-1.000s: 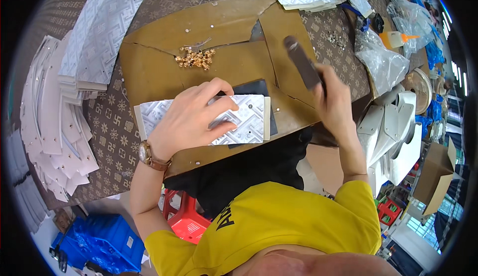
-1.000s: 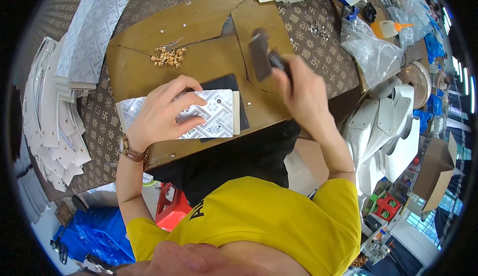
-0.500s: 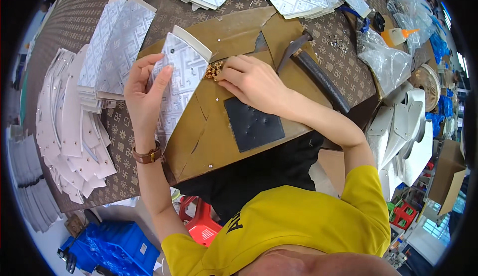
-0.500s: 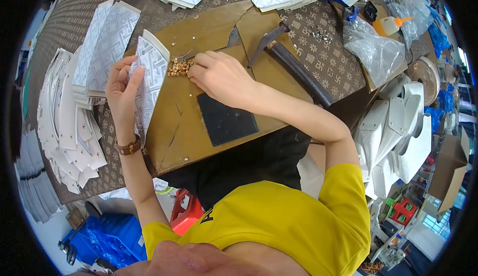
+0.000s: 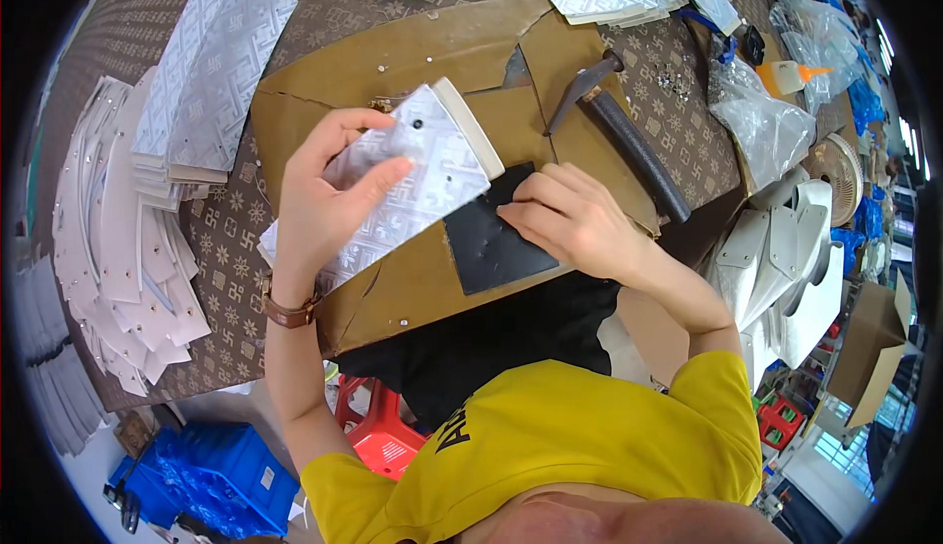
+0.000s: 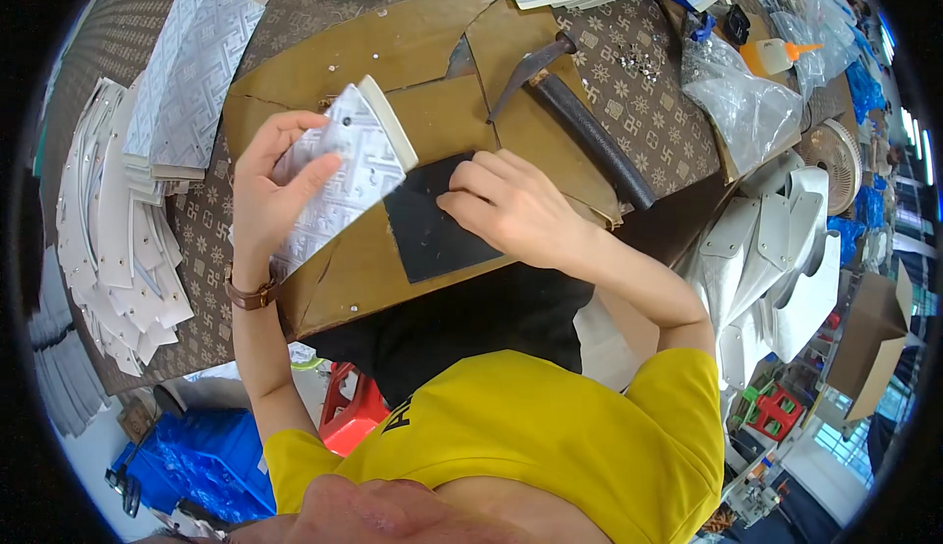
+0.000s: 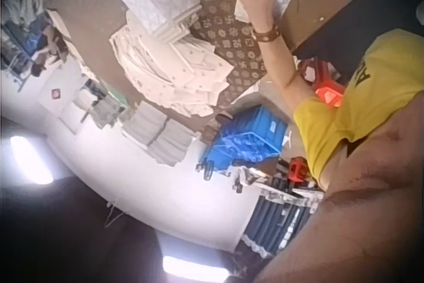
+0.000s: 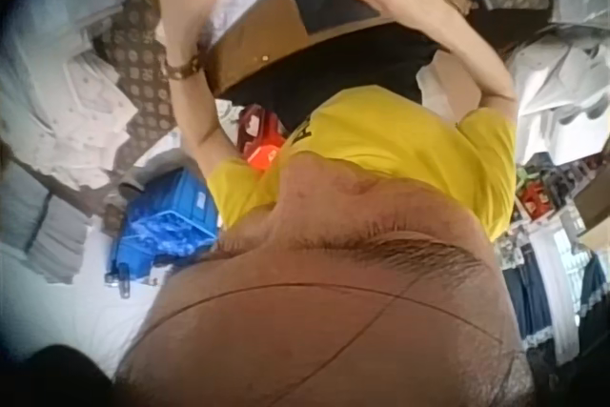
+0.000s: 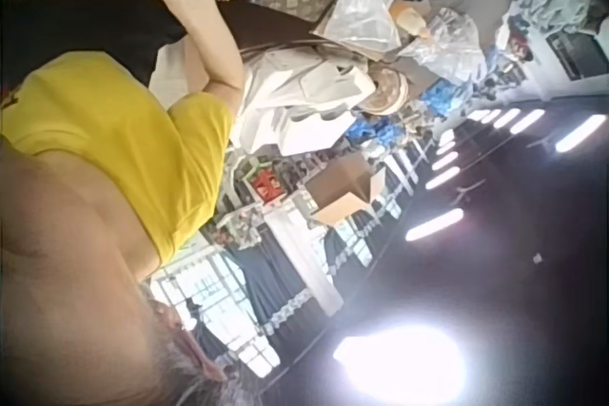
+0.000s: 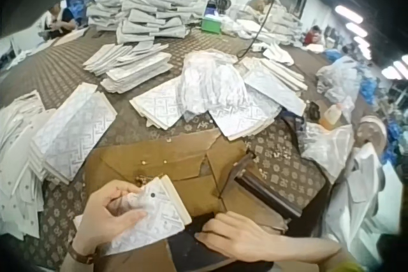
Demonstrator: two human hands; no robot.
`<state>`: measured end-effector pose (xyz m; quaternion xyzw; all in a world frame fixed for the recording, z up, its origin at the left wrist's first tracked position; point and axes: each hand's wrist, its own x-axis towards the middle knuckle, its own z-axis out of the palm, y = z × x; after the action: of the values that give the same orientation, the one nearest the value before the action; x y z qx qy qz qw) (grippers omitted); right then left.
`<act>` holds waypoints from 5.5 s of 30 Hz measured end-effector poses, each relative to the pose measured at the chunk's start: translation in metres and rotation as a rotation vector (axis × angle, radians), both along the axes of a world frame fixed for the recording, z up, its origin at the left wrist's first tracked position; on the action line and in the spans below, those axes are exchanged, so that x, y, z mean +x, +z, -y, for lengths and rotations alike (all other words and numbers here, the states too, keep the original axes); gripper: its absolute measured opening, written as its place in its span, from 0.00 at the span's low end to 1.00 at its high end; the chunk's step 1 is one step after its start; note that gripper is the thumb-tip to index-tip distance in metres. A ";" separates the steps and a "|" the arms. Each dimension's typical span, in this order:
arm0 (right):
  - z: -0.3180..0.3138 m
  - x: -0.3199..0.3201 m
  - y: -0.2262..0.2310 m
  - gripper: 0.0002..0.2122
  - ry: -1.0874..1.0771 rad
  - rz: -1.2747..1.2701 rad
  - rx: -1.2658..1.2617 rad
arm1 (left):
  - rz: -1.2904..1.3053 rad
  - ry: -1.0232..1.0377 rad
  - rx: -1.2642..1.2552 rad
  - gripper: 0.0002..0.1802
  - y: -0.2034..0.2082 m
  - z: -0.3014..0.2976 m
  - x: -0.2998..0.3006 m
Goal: Assembling small metal fasteners into precut patterned material pieces using a hammer tool.
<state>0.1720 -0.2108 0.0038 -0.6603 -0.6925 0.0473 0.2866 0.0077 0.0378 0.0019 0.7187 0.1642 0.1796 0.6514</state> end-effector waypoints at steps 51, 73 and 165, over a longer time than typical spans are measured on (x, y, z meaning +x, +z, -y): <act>0.101 0.171 -0.039 0.08 -1.110 -0.017 0.008 | -0.057 -0.162 0.904 0.28 -0.002 0.045 0.003; -0.005 -0.005 0.003 0.08 -0.038 -0.138 0.006 | -0.029 -0.162 0.940 0.27 -0.010 0.042 0.002; -0.068 0.042 0.000 0.03 -0.149 -0.613 0.347 | 0.233 -0.757 -1.228 0.34 0.027 0.026 0.036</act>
<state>0.2144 -0.1431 0.0040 -0.6055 -0.5221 0.1036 0.5916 0.0436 0.0119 0.0287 0.2076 -0.0949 -0.1069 0.9677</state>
